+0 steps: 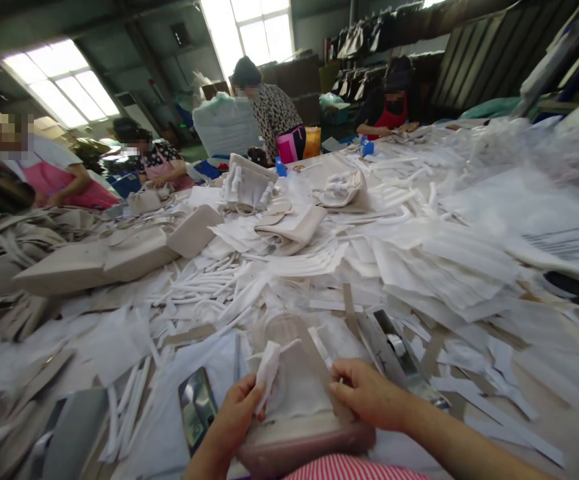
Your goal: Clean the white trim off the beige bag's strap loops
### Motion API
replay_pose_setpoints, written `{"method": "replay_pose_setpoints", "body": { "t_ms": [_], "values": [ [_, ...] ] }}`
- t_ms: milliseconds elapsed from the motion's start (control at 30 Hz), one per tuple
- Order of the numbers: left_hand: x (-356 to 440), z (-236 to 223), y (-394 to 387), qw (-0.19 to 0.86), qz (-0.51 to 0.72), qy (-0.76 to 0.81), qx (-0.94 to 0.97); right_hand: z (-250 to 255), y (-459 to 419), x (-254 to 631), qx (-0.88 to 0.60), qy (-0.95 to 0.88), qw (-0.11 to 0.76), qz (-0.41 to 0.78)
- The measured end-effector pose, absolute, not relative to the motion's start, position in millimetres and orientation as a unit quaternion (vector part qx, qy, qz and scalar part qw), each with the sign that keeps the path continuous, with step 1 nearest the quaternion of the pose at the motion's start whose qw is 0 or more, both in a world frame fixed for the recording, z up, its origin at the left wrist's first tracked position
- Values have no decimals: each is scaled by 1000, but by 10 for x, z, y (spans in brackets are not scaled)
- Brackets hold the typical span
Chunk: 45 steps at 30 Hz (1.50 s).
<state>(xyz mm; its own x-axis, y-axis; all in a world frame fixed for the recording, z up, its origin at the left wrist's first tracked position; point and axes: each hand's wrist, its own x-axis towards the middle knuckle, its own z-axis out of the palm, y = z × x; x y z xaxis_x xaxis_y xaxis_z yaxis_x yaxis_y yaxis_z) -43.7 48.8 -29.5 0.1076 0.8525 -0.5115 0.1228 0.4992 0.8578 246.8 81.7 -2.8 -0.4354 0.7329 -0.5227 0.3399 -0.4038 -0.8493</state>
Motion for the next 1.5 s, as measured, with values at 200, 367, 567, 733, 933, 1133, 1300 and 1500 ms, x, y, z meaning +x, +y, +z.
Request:
{"method": "replay_pose_setpoints", "body": {
  "t_ms": [200, 367, 567, 733, 933, 1133, 1300, 1500],
  "values": [
    [-448, -386, 452, 637, 348, 599, 340, -96, 958, 2216, -533, -582, 68, 611],
    [-424, -416, 447, 643, 405, 584, 284, -171, 995, 2199, -581, -612, 24, 537],
    [-405, -396, 444, 638, 405, 598, 267, -82, 993, 2085, -618, -515, -32, 594],
    [-388, -421, 441, 630, 399, 608, 271, -158, 1039, 1933, -587, -510, -1, 629],
    [-391, -459, 425, 622, 400, 615, 274, -166, 1120, 1858, -533, -490, -65, 687],
    [-383, -476, 410, 602, 389, 635, 288, -37, 1164, 1896, -566, -538, -104, 617],
    [-351, -434, 419, 578, 374, 660, 300, 57, 1102, 1889, -513, -712, -48, 477],
    [-356, -406, 431, 573, 377, 660, 306, 11, 1109, 1773, -514, -665, -47, 540]
  ]
}}
